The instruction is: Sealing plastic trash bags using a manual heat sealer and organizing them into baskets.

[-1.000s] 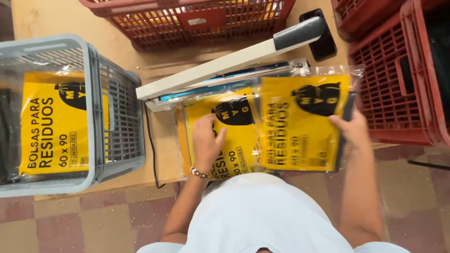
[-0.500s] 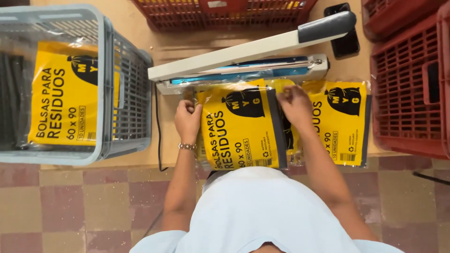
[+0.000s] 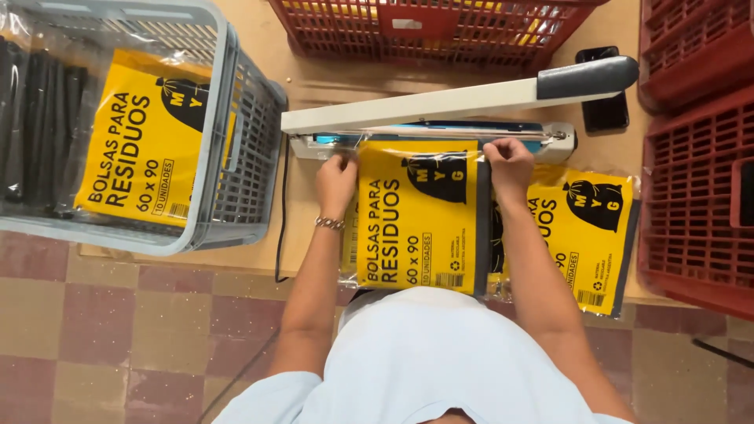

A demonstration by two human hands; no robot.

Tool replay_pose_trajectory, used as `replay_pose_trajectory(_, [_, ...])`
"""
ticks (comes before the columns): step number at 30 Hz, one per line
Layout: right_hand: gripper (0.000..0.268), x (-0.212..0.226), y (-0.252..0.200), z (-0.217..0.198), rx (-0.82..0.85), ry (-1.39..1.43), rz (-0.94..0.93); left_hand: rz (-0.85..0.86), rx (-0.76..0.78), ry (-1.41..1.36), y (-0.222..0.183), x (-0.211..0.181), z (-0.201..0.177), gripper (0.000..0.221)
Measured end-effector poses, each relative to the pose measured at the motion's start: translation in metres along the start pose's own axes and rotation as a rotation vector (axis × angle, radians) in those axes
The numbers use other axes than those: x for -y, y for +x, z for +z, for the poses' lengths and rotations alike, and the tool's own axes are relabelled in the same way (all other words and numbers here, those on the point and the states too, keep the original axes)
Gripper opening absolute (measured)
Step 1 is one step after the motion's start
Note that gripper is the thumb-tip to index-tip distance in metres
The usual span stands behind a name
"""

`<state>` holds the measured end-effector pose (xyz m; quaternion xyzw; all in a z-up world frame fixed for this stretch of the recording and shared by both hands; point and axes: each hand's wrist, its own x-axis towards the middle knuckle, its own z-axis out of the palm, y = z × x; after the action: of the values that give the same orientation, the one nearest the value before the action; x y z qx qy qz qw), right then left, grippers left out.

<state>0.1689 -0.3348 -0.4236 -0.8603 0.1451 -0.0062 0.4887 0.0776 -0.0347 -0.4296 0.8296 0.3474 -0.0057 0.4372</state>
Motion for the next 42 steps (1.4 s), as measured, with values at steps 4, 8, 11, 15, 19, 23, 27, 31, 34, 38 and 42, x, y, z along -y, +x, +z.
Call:
replay_pose_trajectory(4, [0.008, 0.004, 0.007, 0.0, -0.055, -0.005, -0.087, -0.017, -0.049, -0.023, 0.004, -0.022, 0.007, 0.032])
replay_pose_trajectory(8, [0.012, 0.011, 0.0, -0.003, -0.258, -0.201, -0.503, -0.005, -0.118, -0.078, 0.011, -0.008, 0.021, 0.028])
replay_pose_trajectory(11, [0.022, 0.063, -0.006, -0.006, -0.308, -0.295, -1.007, 0.012, -0.138, -0.094, 0.005, -0.021, 0.016, 0.03])
replay_pose_trajectory(15, [0.043, 0.187, 0.014, -0.013, -0.185, -0.552, -1.442, -0.045, -0.019, -0.097, -0.002, -0.041, -0.004, 0.037])
replay_pose_trajectory(19, [0.04, 0.187, 0.044, 0.011, 0.325, -0.964, -0.663, -0.042, -0.018, -0.139, -0.003, -0.036, -0.001, 0.033])
replay_pose_trajectory(23, [0.067, 0.127, 0.061, 0.029, 0.431, -0.868, -0.485, -0.001, -0.162, -0.081, 0.012, -0.003, 0.025, 0.031])
replay_pose_trajectory(27, [0.062, 0.106, 0.067, 0.038, 0.412, -0.786, -0.4, 0.001, -0.157, -0.085, 0.01, -0.001, 0.025, 0.03])
replay_pose_trajectory(31, [0.068, 0.097, 0.074, 0.039, 0.436, -0.813, -0.394, -0.041, -0.154, -0.077, 0.003, -0.009, 0.019, 0.027])
replay_pose_trajectory(34, [0.075, 0.09, 0.086, 0.051, 0.479, -0.849, -0.38, -0.014, -0.135, 0.0, -0.005, -0.029, 0.0, 0.033])
replay_pose_trajectory(38, [0.075, 0.075, 0.085, 0.049, 0.405, -0.903, -0.391, -0.02, 0.018, 0.083, -0.01, -0.026, 0.003, 0.042])
replay_pose_trajectory(42, [0.074, 0.105, 0.063, 0.038, 0.408, -0.886, -0.373, 0.169, 0.169, 0.355, -0.041, -0.06, -0.031, 0.056])
